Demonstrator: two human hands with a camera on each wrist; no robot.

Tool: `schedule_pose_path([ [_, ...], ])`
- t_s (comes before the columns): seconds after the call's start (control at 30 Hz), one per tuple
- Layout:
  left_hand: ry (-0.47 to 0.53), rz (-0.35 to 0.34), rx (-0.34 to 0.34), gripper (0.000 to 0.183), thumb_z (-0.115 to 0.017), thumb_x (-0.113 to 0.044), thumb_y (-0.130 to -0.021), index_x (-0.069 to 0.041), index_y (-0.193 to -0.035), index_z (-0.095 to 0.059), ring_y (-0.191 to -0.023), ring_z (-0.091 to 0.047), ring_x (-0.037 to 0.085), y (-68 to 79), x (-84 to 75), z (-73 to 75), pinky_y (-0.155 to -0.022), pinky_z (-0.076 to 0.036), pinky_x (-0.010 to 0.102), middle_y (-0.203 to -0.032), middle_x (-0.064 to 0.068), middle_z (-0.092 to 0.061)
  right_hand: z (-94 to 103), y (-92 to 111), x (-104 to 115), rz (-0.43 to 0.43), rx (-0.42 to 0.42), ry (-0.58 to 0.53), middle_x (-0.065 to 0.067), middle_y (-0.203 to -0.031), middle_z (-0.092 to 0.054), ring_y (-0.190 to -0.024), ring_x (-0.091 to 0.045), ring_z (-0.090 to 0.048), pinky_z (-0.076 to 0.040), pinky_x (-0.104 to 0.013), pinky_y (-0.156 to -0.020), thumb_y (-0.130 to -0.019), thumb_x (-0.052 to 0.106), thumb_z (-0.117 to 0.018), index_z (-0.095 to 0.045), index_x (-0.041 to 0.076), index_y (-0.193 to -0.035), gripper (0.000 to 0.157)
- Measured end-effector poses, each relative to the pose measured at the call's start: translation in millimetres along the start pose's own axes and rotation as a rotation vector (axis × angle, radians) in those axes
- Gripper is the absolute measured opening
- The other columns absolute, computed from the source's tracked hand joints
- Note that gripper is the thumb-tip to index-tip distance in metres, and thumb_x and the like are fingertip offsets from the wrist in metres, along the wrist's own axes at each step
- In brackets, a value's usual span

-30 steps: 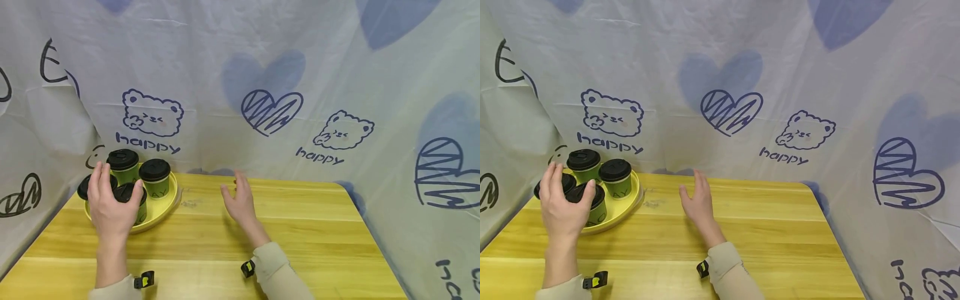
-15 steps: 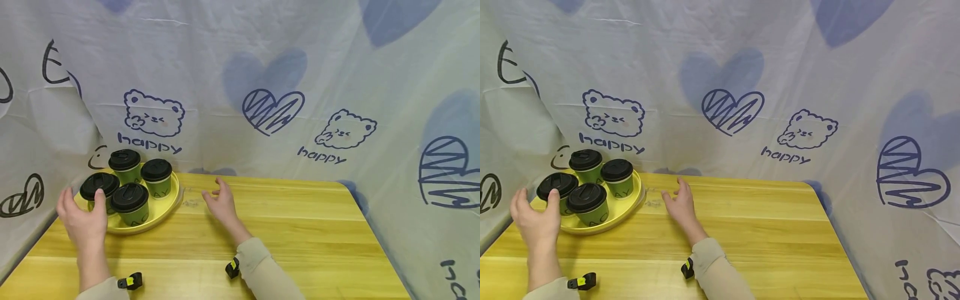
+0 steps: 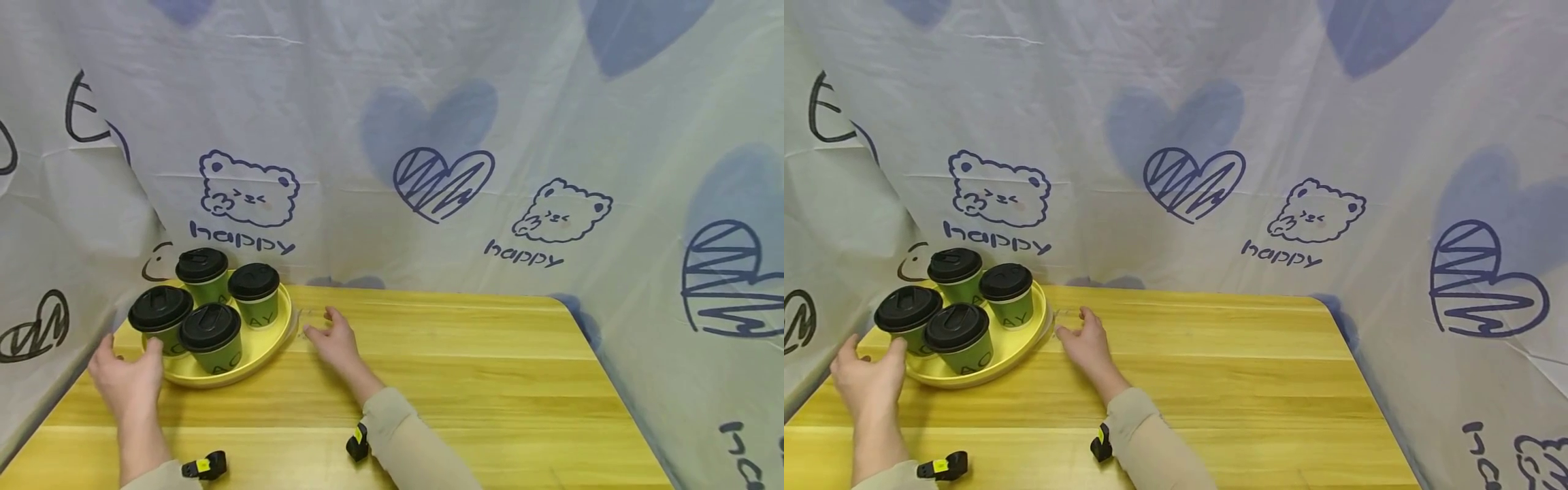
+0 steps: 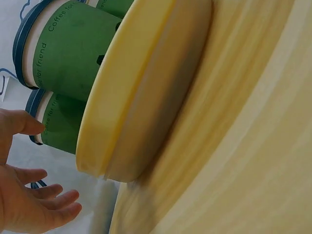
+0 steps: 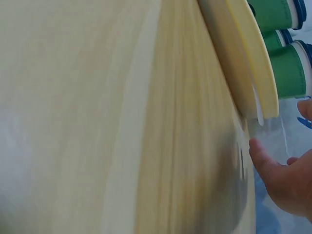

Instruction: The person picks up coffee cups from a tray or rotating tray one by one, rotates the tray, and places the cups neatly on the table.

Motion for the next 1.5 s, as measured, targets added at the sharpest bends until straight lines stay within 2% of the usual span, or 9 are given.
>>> schedule_pose_path([
  [0.17, -0.043, -0.010, 0.028, 0.086, -0.056, -0.034, -0.098, -0.001, -0.165, -0.014, -0.155, -0.012, 0.045, -3.0, 6.4, -1.4, -0.129, -0.013, 0.051, -0.170, 0.026, -0.007, -16.3, -1.8, -2.7, -0.026, 0.018, 0.025, -0.017, -0.147, -0.056, -0.114, -0.029, -0.067, -0.058, -0.041, -0.094, -0.095, 0.030, -0.071, -0.043, 0.001, -0.155, 0.073],
  [0.3, -0.169, 0.008, 0.102, 0.088, -0.055, -0.035, -0.099, 0.006, -0.163, -0.010, -0.152, -0.012, 0.054, -6.1, 15.4, -5.7, -0.127, -0.014, 0.057, -0.165, 0.038, -0.006, -25.8, -2.0, -3.2, -0.030, 0.025, 0.021, -0.017, -0.145, -0.057, -0.115, -0.029, -0.067, -0.058, -0.041, -0.096, -0.093, 0.029, -0.074, -0.044, 0.002, -0.155, 0.074],
  [0.47, -0.282, 0.011, 0.184, 0.086, -0.054, -0.028, -0.099, 0.010, -0.161, -0.007, -0.149, -0.015, 0.059, -8.9, 21.8, -11.9, -0.124, -0.017, 0.063, -0.161, 0.044, -0.010, -32.7, 1.7, -0.3, -0.029, 0.043, 0.021, -0.017, -0.145, -0.057, -0.111, -0.025, -0.067, -0.059, -0.037, -0.092, -0.092, 0.029, -0.076, -0.043, 0.001, -0.155, 0.077],
  [0.57, -0.308, -0.036, 0.193, 0.075, -0.055, -0.022, -0.098, 0.014, -0.156, -0.024, -0.141, -0.030, 0.060, -10.0, 22.5, -13.6, -0.120, -0.027, 0.064, -0.152, 0.046, -0.027, -37.8, 4.3, 2.1, -0.034, 0.065, 0.005, -0.017, -0.146, -0.057, -0.109, -0.023, -0.067, -0.059, -0.035, -0.090, -0.092, 0.030, -0.077, -0.042, 0.000, -0.156, 0.078],
  [0.67, -0.340, -0.096, 0.186, 0.062, -0.055, -0.018, -0.096, 0.018, -0.143, -0.038, -0.125, -0.044, 0.059, -9.9, 21.5, -14.4, -0.110, -0.036, 0.066, -0.137, 0.046, -0.044, -43.4, 6.7, 3.4, -0.039, 0.088, -0.005, -0.017, -0.147, -0.057, -0.107, -0.019, -0.067, -0.059, -0.032, -0.088, -0.093, 0.030, -0.077, -0.042, -0.001, -0.156, 0.078],
  [0.73, -0.354, -0.122, 0.179, 0.055, -0.055, -0.016, -0.094, 0.019, -0.134, -0.042, -0.115, -0.048, 0.058, -9.2, 21.1, -14.8, -0.103, -0.039, 0.067, -0.128, 0.045, -0.048, -46.6, 8.4, 3.8, -0.041, 0.098, -0.008, -0.016, -0.147, -0.057, -0.102, -0.015, -0.067, -0.058, -0.030, -0.085, -0.093, 0.030, -0.076, -0.042, -0.001, -0.156, 0.077],
  [0.9, -0.361, -0.125, 0.180, 0.052, -0.056, -0.013, -0.092, 0.019, -0.131, -0.043, -0.109, -0.048, 0.055, -6.4, 20.6, -15.0, -0.098, -0.041, 0.067, -0.124, 0.043, -0.049, -51.9, 11.3, 7.4, -0.036, 0.102, -0.004, -0.012, -0.140, -0.062, -0.084, -0.007, -0.059, -0.053, -0.024, -0.072, -0.093, 0.028, -0.076, -0.049, 0.003, -0.152, 0.070],
  [1.17, -0.391, -0.147, 0.210, 0.052, -0.058, -0.013, -0.090, 0.019, -0.128, -0.045, -0.102, -0.051, 0.053, -5.4, 15.8, -18.2, -0.092, -0.045, 0.064, -0.119, 0.043, -0.052, -48.7, 12.5, 9.1, -0.069, 0.094, -0.001, -0.005, -0.122, -0.064, -0.075, -0.009, -0.054, -0.047, -0.022, -0.064, -0.092, 0.026, -0.077, -0.052, 0.006, -0.151, 0.068],
  [1.5, -0.478, -0.234, 0.391, 0.068, -0.066, -0.016, -0.089, 0.025, -0.134, -0.036, -0.113, -0.052, 0.058, -2.9, 6.7, -38.5, -0.099, -0.046, 0.065, -0.124, 0.048, -0.049, -23.0, 12.8, 0.2, -0.088, 0.044, -0.015, -0.011, -0.131, -0.064, -0.087, -0.013, -0.057, -0.051, -0.025, -0.075, -0.087, 0.017, -0.077, -0.053, 0.000, -0.148, 0.068],
])
Point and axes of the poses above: each hand's wrist, its own y-axis away from the middle knuckle, its own z-axis out of the back of the hand, x = y × z, the point moved 6 cm from there along -y, towards the middle knuckle
